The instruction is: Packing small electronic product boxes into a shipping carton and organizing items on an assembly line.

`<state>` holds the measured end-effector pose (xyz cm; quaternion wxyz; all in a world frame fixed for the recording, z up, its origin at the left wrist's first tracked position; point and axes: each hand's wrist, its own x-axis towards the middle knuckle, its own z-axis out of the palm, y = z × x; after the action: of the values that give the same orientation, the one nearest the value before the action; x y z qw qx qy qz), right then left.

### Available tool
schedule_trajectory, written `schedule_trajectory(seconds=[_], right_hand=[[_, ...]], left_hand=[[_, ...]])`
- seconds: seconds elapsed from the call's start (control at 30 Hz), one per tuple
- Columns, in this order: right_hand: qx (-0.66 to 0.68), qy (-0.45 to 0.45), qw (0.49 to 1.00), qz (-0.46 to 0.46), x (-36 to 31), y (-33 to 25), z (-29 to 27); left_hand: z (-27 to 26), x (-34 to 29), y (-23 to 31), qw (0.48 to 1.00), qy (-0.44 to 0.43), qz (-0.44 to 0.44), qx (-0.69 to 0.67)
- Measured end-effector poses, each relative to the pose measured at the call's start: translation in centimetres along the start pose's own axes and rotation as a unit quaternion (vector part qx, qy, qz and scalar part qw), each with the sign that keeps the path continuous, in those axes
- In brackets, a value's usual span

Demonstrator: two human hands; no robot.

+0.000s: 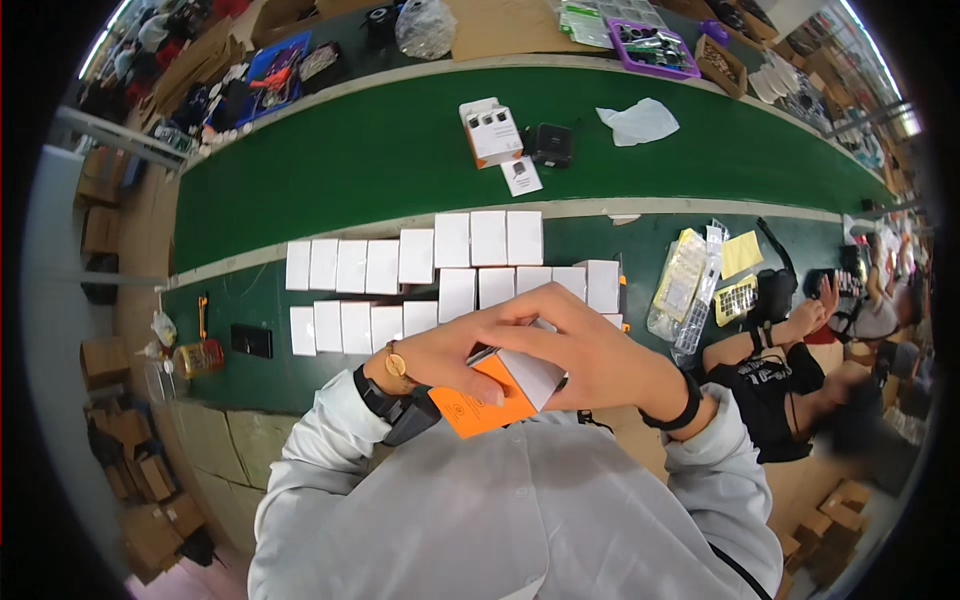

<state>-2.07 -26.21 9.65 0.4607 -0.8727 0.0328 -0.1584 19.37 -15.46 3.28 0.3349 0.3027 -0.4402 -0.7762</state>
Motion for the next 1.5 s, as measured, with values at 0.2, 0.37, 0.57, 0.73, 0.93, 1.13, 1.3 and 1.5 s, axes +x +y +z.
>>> schedule_trajectory(seconds=[0.2, 0.37, 0.57, 0.73, 0.93, 1.13, 1.3, 1.5], right_hand=[[-0.002, -0.007, 1.0, 0.02, -1.6, -1.3, 3.3], [0.037, -0.109, 0.993, 0.009, -0.8, -2.5, 4.9], [0.168, -0.194, 0.965, 0.054, -1.7, -3.1, 3.5], [0.265, -0.215, 0.926, 0.16, -3.0, -1.4, 4.9], [0.124, -0.161, 0.937, 0.286, -1.0, 1.5, 6.9], [-0.061, 0.095, 0.972, 0.207, 6.5, 11.9, 7.5], [0.354, 0.064, 0.872, 0.332, 15.5, 19.7, 3.0], [0.461, 0.137, 0.77, 0.42, 19.7, 28.0, 2.2]], left_hand=[[3.5, -3.6, -1.7, 0.99, 0.063, 0.028, -0.122], [5.4, -5.5, -4.6, 0.995, 0.031, 0.018, -0.095], [5.7, -8.4, -7.8, 0.992, 0.053, 0.052, -0.103], [5.9, -11.0, -6.3, 0.992, 0.117, -0.037, -0.029], [6.1, -10.2, -2.3, 0.88, 0.304, -0.038, 0.362], [-2.5, -3.4, 0.7, 0.572, 0.487, 0.036, 0.659], [-11.9, 0.6, 4.5, 0.518, 0.465, 0.034, 0.717], [-20.7, 4.3, 4.8, 0.511, 0.429, -0.024, 0.744]])
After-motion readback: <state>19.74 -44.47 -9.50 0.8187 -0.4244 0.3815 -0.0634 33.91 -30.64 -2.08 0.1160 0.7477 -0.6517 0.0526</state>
